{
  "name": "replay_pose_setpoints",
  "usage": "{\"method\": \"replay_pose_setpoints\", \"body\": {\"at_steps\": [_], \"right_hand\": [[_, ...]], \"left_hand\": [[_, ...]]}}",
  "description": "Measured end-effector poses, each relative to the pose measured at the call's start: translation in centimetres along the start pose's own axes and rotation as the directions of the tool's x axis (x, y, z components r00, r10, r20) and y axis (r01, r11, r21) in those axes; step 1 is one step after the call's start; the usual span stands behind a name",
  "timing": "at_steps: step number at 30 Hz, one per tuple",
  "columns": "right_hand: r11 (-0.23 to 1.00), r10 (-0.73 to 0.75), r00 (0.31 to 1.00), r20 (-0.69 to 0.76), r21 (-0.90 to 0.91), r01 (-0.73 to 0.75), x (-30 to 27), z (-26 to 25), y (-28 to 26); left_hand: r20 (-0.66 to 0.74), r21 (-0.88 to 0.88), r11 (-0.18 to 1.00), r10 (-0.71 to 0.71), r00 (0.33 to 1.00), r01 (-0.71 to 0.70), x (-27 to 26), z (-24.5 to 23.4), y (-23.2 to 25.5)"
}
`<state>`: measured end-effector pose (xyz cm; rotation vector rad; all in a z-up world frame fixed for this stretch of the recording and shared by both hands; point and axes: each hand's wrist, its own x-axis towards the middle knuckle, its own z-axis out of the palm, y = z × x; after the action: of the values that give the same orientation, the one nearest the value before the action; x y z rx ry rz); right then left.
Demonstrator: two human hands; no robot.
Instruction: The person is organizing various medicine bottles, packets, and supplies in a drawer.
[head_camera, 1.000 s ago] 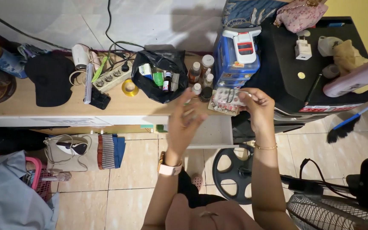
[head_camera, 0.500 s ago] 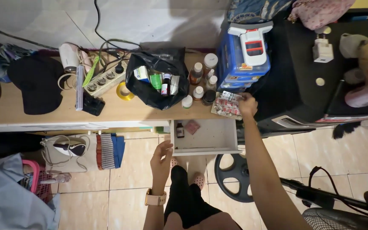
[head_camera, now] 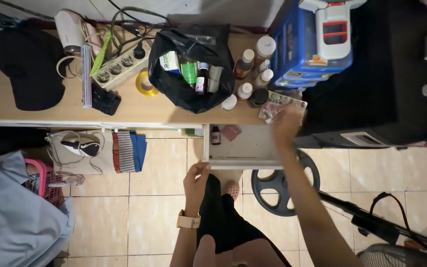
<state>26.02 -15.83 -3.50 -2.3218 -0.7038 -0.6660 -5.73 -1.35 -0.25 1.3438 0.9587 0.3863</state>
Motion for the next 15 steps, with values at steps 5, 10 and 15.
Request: {"method": "replay_pose_setpoints", "body": {"at_steps": [5,10,15], "right_hand": [[0.974,0.021,0.806,0.592,0.170,-0.151,-11.0,9.5,-1.1],[0.971,0.131,0.561,0.817,0.009,-0.240,-13.7,16.7,0.4],[0.889,0.456,0.437,0.775,-0.380,-0.254,-12.9,15.6,-2.0]], "left_hand": [[0.035,-0.018,1.000,-0.022,0.999,0.022,0.9,1.2,-3.5],[0.071,-0.032,0.995,0.099,0.993,-0.097,2.2,1.6,-5.0],[0.105,-0.011,0.998,-0.055,0.993,0.057,2.9,1.9,-7.1]]}}
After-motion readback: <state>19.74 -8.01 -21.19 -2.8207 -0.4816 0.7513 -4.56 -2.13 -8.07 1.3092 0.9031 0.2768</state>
